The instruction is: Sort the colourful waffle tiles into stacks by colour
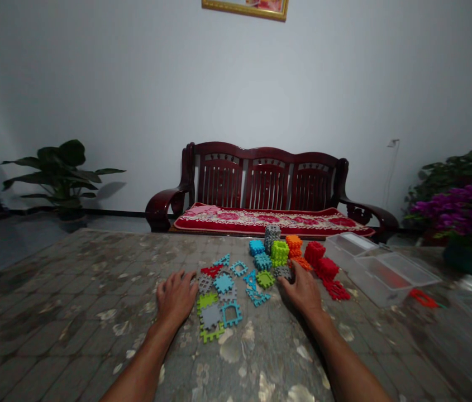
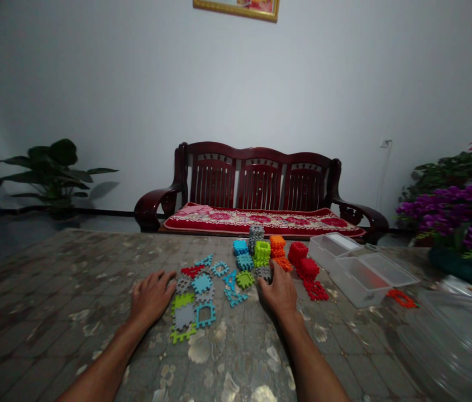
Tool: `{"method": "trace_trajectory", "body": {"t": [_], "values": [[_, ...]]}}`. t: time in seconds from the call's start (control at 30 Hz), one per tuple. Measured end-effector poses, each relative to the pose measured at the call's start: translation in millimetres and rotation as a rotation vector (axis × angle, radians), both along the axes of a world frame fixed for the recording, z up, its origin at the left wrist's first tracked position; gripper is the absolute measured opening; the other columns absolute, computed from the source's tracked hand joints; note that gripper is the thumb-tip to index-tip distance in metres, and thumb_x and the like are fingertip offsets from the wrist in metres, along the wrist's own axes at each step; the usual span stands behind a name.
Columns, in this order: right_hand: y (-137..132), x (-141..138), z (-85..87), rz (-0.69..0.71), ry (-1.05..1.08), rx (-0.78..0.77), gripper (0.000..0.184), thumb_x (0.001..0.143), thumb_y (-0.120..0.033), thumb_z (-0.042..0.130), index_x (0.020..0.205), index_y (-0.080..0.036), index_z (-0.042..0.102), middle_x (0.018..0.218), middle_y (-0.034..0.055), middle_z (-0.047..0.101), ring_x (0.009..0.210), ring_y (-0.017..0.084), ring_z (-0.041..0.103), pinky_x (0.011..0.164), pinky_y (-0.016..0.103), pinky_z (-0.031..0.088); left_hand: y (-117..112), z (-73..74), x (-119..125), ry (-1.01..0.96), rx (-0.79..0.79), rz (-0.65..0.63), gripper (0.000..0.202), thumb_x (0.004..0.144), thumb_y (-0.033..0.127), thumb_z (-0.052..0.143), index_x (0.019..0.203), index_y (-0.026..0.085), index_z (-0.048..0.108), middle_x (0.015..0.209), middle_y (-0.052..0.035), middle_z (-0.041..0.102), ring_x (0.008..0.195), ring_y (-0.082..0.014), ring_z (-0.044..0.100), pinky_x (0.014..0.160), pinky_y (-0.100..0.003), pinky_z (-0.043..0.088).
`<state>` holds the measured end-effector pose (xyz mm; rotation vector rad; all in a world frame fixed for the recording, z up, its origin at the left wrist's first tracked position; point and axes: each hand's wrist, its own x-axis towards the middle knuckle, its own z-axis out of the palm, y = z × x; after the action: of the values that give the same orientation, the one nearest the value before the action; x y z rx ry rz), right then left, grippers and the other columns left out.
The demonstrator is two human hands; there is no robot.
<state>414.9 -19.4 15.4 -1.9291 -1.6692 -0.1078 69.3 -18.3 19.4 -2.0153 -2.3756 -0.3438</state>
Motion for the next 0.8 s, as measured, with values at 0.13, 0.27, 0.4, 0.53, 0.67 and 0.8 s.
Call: {"method": "trace_trajectory", "body": {"t": [0.13,0.27,0.4,0.53,0.67,0.8], "values": [[-0.3,-5.4,2.3,-0.035,-0.024,-0.033,0.063,0.087,-0.04,0.064,0.141,-0.012,0.052,0.134,0.0171,0.064,0.116,0.031,0.06,0.098,0.038,0.044,-0.5,0.0,0.1,-0.004,0.007,-0.005,0.044,0.099,0.036,0.039,0.137,0.03,0.062,0.151,-0.0083,0.055,0.141,-0.026,0.045,0.117,-0.047,0.027],[1.1,-7.9,4.5,-0.02,-0.043,-0.051,0.06,0.087,-0.038,0.063,0.14,-0.013,0.051,0.132,0.0165,0.065,0.115,0.031,0.061,0.097,0.037,0.043,-0.5,-0.7,0.2,-0.006,0.03,0.002,0.042,0.099,0.037,0.04,0.134,0.031,0.063,0.15,-0.0079,0.056,0.139,-0.0262,0.046,0.116,-0.048,0.028],[2.9,-9.5,5.2,-0.03,-0.056,-0.063,0.059,0.087,-0.033,0.063,0.141,-0.014,0.049,0.128,0.0154,0.067,0.114,0.03,0.062,0.095,0.035,0.043,-0.3,-0.8,0.3,-0.01,0.021,0.001,0.043,0.099,0.037,0.04,0.134,0.031,0.063,0.149,-0.0081,0.057,0.139,-0.0261,0.047,0.116,-0.047,0.029],[2.5,-10.3,6.2,-0.058,-0.047,-0.074,0.057,0.088,-0.031,0.061,0.14,-0.013,0.049,0.125,0.0161,0.068,0.112,0.029,0.063,0.093,0.035,0.043,-0.7,0.3,0.8,-0.012,0.016,0.007,0.044,0.099,0.036,0.039,0.136,0.031,0.062,0.149,-0.0082,0.056,0.14,-0.026,0.046,0.118,-0.048,0.027],[-0.5,-9.7,7.7,-0.083,-0.045,-0.092,0.063,0.088,-0.033,0.06,0.145,-0.011,0.044,0.127,0.0172,0.067,0.112,0.029,0.063,0.09,0.034,0.044,-1.1,1.2,0.8,-0.01,0.013,0.001,0.044,0.099,0.036,0.039,0.135,0.03,0.063,0.149,-0.0086,0.056,0.14,-0.0265,0.046,0.117,-0.048,0.028],[-3.7,-8.2,8.1,-0.07,-0.048,-0.113,0.067,0.086,-0.036,0.062,0.146,-0.012,0.043,0.125,0.0169,0.068,0.11,0.03,0.063,0.091,0.036,0.044,-0.9,0.4,0.4,-0.001,0.009,0.0,0.044,0.1,0.036,0.038,0.136,0.03,0.062,0.15,-0.0092,0.056,0.14,-0.0272,0.046,0.118,-0.049,0.027]]}}
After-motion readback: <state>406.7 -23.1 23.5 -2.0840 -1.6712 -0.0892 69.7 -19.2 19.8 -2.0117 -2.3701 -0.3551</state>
